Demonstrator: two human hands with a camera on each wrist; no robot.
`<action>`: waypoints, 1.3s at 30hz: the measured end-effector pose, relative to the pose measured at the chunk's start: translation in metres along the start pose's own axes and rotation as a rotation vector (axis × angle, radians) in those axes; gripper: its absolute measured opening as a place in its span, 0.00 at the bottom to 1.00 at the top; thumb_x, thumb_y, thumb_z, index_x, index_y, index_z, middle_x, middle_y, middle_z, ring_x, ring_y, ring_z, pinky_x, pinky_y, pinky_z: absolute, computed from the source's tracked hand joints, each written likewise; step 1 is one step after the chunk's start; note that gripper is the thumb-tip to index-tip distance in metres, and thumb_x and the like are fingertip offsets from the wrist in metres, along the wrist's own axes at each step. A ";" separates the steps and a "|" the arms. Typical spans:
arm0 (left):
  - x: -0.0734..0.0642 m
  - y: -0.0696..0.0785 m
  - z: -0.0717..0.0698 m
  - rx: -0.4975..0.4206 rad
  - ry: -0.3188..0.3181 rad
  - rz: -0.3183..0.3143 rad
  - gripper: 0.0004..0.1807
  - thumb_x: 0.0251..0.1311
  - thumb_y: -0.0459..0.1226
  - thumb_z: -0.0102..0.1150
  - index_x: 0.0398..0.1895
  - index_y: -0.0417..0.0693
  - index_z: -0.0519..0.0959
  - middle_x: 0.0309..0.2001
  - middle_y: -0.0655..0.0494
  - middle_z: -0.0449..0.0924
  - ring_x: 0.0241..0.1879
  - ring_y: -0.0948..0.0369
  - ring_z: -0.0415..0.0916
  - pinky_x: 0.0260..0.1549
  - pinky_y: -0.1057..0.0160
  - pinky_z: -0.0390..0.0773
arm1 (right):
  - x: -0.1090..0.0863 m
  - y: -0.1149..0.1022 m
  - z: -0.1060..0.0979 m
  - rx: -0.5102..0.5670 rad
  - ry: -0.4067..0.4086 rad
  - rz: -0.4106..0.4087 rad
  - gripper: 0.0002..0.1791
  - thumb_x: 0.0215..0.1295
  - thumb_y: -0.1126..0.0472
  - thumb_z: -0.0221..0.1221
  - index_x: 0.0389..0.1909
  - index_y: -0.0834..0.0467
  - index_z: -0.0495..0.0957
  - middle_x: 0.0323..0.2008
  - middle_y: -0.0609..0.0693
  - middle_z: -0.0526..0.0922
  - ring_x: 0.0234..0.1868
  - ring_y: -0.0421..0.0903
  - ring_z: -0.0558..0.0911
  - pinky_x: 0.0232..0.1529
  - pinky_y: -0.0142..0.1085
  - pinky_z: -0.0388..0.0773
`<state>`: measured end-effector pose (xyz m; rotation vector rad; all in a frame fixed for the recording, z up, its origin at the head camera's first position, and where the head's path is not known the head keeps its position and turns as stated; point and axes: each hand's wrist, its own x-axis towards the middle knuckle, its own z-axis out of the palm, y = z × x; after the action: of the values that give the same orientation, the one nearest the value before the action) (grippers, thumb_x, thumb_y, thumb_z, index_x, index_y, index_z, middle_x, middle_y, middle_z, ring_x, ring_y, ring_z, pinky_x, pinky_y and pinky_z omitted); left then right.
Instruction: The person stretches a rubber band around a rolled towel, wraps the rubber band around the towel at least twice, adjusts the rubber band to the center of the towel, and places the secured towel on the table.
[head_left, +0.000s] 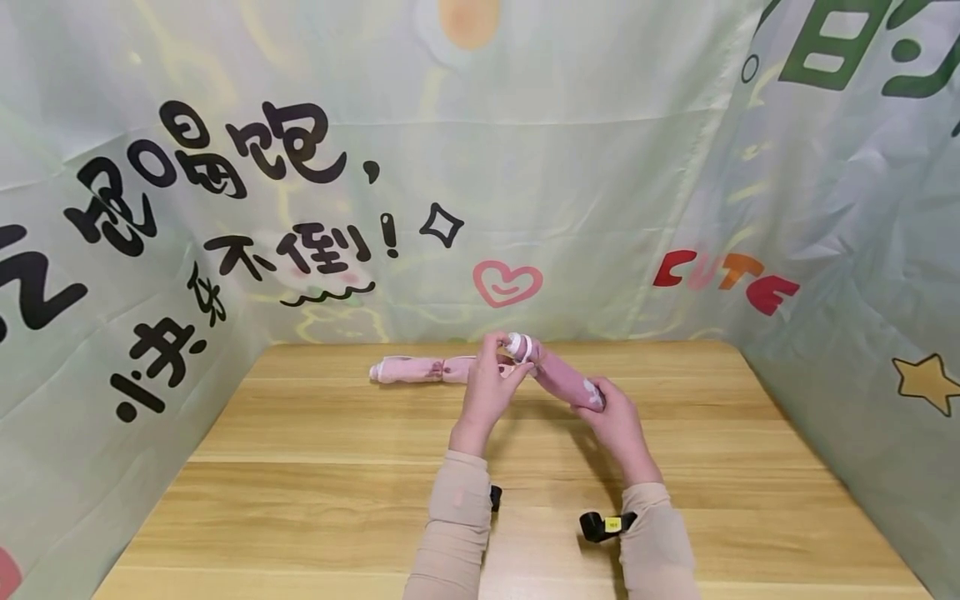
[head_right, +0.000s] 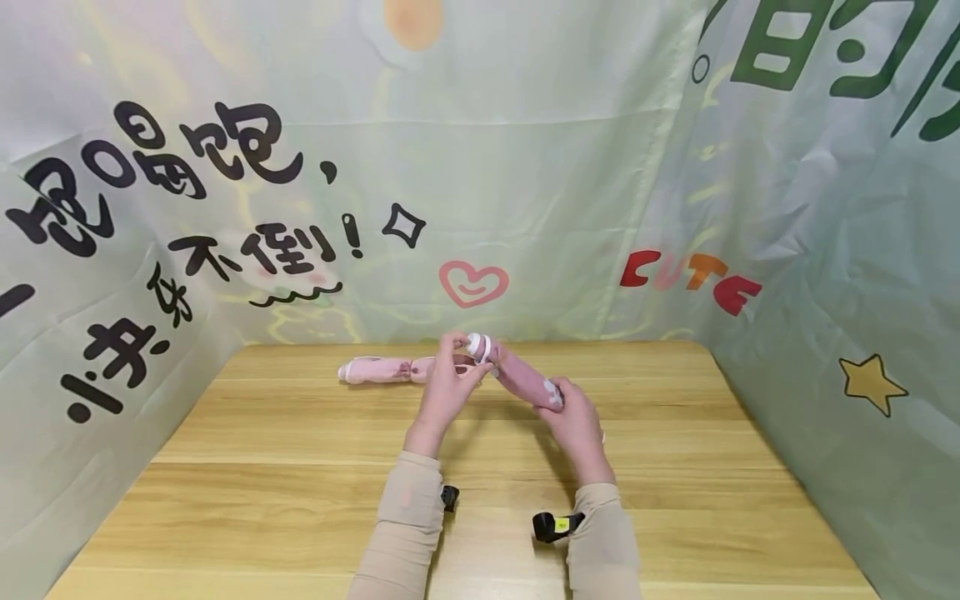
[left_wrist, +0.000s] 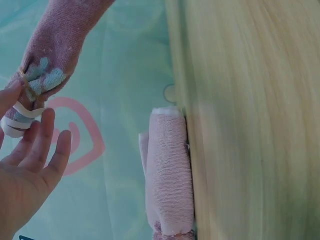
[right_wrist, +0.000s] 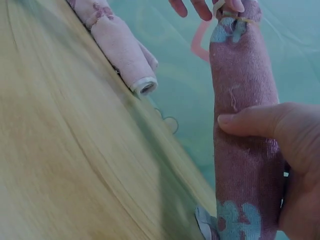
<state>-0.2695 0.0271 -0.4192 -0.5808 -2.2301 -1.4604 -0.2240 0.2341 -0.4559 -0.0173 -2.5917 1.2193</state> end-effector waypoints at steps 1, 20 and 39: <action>0.000 0.000 0.000 0.026 0.020 0.022 0.22 0.57 0.36 0.67 0.50 0.43 0.68 0.51 0.43 0.77 0.43 0.50 0.83 0.41 0.55 0.84 | 0.000 0.000 0.000 -0.012 -0.002 0.004 0.23 0.57 0.65 0.66 0.54 0.66 0.75 0.52 0.67 0.80 0.54 0.62 0.79 0.58 0.55 0.73; 0.001 -0.011 -0.005 0.104 0.041 -0.009 0.05 0.59 0.31 0.63 0.31 0.38 0.77 0.50 0.41 0.81 0.45 0.50 0.82 0.47 0.58 0.83 | -0.001 -0.003 0.006 -0.195 0.005 -0.050 0.20 0.55 0.64 0.68 0.50 0.62 0.78 0.47 0.63 0.82 0.48 0.61 0.81 0.52 0.56 0.75; -0.002 -0.012 -0.008 0.075 -0.005 -0.061 0.04 0.63 0.33 0.60 0.34 0.40 0.77 0.31 0.45 0.84 0.29 0.56 0.79 0.28 0.71 0.79 | -0.001 0.007 -0.002 -0.244 -0.013 -0.055 0.22 0.55 0.61 0.68 0.51 0.61 0.78 0.48 0.63 0.82 0.50 0.61 0.81 0.51 0.58 0.74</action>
<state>-0.2736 0.0147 -0.4264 -0.4969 -2.3147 -1.3985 -0.2232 0.2400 -0.4608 0.0135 -2.7170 0.8823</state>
